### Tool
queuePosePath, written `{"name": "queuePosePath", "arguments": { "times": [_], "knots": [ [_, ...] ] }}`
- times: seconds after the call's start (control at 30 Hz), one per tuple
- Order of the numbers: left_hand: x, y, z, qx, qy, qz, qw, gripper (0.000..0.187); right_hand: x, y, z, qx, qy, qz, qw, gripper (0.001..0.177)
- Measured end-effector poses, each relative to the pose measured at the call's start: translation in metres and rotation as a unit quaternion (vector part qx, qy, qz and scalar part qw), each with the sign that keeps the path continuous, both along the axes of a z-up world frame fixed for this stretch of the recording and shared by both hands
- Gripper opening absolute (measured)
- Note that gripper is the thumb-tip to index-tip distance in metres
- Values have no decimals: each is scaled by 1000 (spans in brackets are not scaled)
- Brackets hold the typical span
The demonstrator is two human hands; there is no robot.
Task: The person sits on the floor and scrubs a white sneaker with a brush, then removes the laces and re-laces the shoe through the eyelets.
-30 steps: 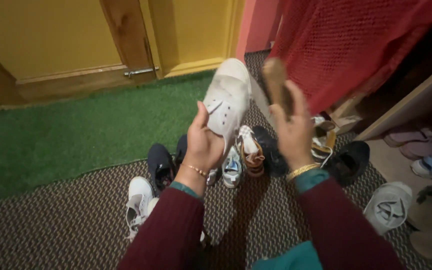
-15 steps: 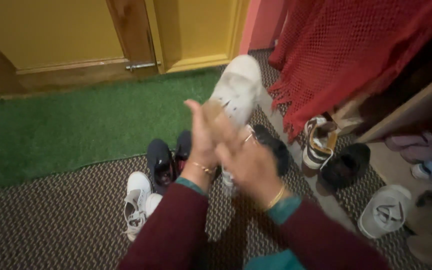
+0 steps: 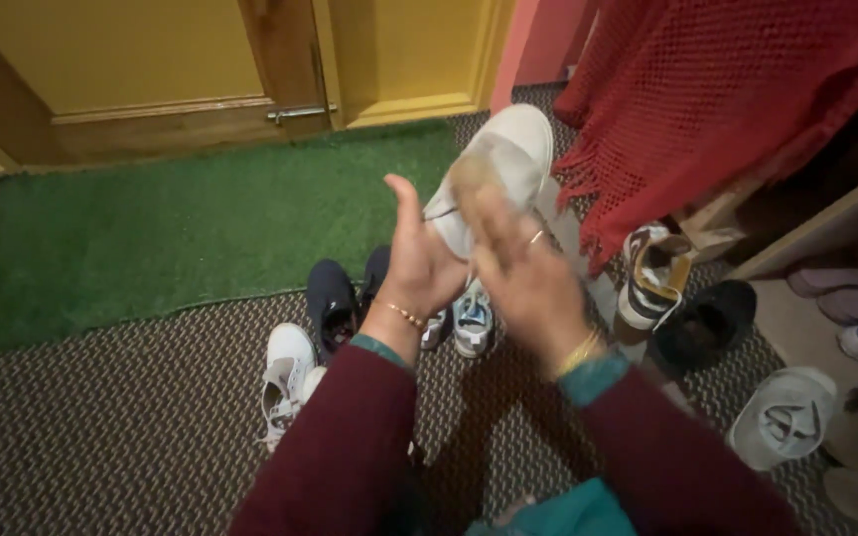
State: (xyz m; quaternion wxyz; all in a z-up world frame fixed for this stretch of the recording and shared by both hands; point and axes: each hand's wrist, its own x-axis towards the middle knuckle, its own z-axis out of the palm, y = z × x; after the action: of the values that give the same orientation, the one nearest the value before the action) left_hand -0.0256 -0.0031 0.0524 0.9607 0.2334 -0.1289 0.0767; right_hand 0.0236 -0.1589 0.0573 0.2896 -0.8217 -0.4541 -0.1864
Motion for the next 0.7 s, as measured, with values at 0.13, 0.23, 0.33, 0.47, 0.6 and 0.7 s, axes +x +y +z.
{"name": "queuePosePath", "arguments": {
  "times": [0.13,0.23,0.33,0.47,0.6,0.7],
  "knots": [
    [0,5,-3,17,-9,-3,1000,113,10,3,-3,-86,25,-123,988,48],
    [1,5,-10,49,-9,16,999,113,5,0,5,-136,-306,-35,941,28],
    [5,12,-8,24,28,38,999,114,-8,7,16,-56,-68,74,993,56],
    [4,9,-8,23,-15,13,1000,112,-11,8,27,4,30,-32,999,49],
    [1,13,2,-13,92,60,994,119,-12,10,30,-87,-35,39,995,55],
    [-1,12,2,13,-28,37,999,117,-11,3,26,-90,10,-63,994,59]
  ]
}}
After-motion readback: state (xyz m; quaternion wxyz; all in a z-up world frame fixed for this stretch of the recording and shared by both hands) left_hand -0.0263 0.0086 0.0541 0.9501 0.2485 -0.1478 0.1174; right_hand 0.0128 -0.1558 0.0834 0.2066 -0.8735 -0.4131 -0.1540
